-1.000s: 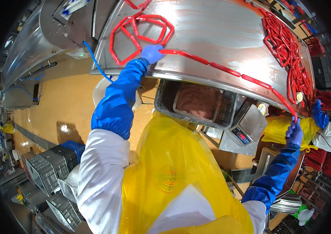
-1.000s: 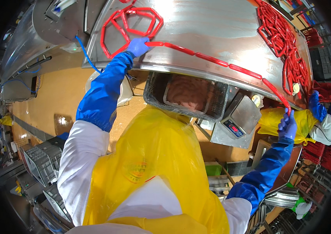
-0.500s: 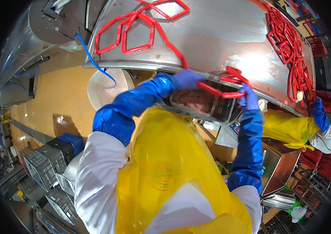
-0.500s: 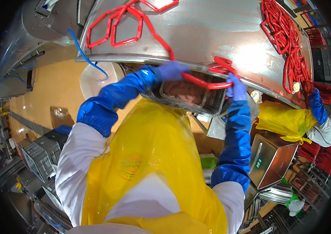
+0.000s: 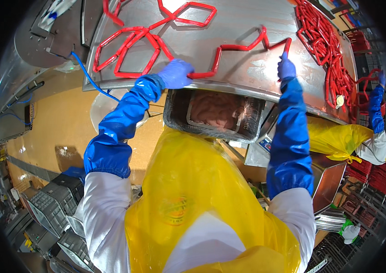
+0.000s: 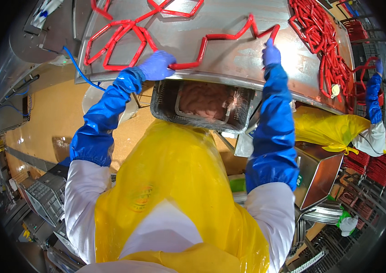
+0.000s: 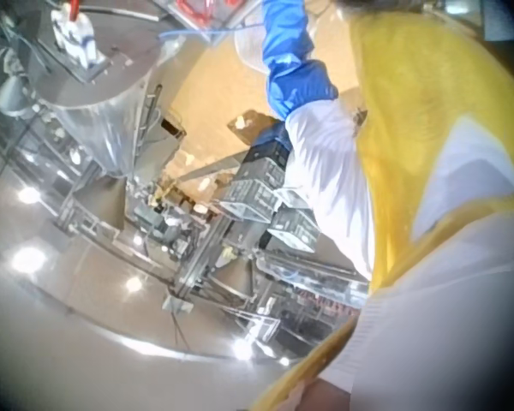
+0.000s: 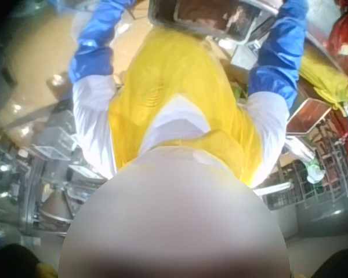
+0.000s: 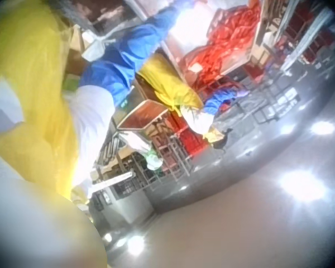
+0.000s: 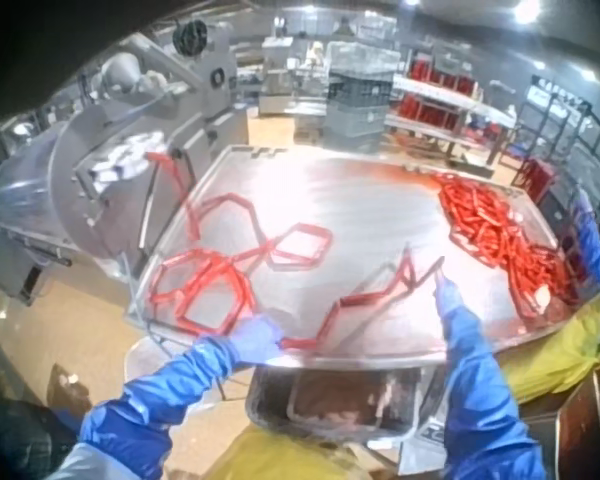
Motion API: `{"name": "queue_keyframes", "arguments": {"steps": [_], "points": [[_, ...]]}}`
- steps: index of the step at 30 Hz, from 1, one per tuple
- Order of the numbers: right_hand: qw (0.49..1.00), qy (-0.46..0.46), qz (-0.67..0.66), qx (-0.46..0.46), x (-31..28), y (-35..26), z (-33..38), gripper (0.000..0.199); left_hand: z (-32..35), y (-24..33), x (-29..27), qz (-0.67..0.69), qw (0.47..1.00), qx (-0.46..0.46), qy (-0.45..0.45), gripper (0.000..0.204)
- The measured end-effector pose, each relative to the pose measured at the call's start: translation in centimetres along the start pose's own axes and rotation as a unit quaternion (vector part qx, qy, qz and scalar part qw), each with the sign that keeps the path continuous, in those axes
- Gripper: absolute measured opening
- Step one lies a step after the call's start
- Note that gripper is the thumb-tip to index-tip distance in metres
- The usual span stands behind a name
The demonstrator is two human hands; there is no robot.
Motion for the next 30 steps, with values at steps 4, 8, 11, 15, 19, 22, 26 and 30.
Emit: {"name": "queue_keyframes", "arguments": {"steps": [4,8,11,15,19,22,26,30], "points": [[0.967,-0.059,-0.217,0.117,4.7,8.8,8.0,0.039,-1.3,3.0,3.7,0.106,0.994,0.002,-0.038,0.028],[0.95,-0.165,-0.179,0.193,7.6,13.7,13.9,0.033,-2.6,5.8,6.5,0.126,0.991,0.011,-0.048,0.033],[0.921,-0.221,-0.223,0.232,10.9,10.3,18.4,0.037,-3.5,6.6,7.7,0.127,0.99,-0.054,-0.021,0.035],[0.931,-0.157,-0.24,0.224,13.5,10.6,17.8,0.043,-4.1,9.8,8.0,0.129,0.99,-0.017,-0.057,0.036],[0.931,-0.199,-0.193,0.236,14.1,10.5,15.9,0.041,-3.7,10.3,8.1,0.134,0.989,-0.005,-0.06,0.037],[0.931,-0.175,-0.215,0.24,12.8,12.2,13.6,0.034,-3.4,9.5,7.3,0.119,0.992,0.01,-0.047,0.037],[0.948,-0.27,-0.081,0.145,10.1,8.6,15.9,0.039,-2.1,6.8,7.5,0.109,0.991,-0.042,-0.066,0.039],[0.942,-0.216,-0.214,0.139,8.1,13.2,18.1,0.043,-2.0,8.8,8.4,0.144,0.984,-0.025,-0.101,0.04]]}}
Point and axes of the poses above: each hand's wrist, its own z-axis away from the middle knuckle, its own x-axis out of the palm, y = z × x, the point moved 6 cm from there along -z, towards the middle knuckle, and after that the axes turned 12 degrees about -x, right-handed, at the moved point
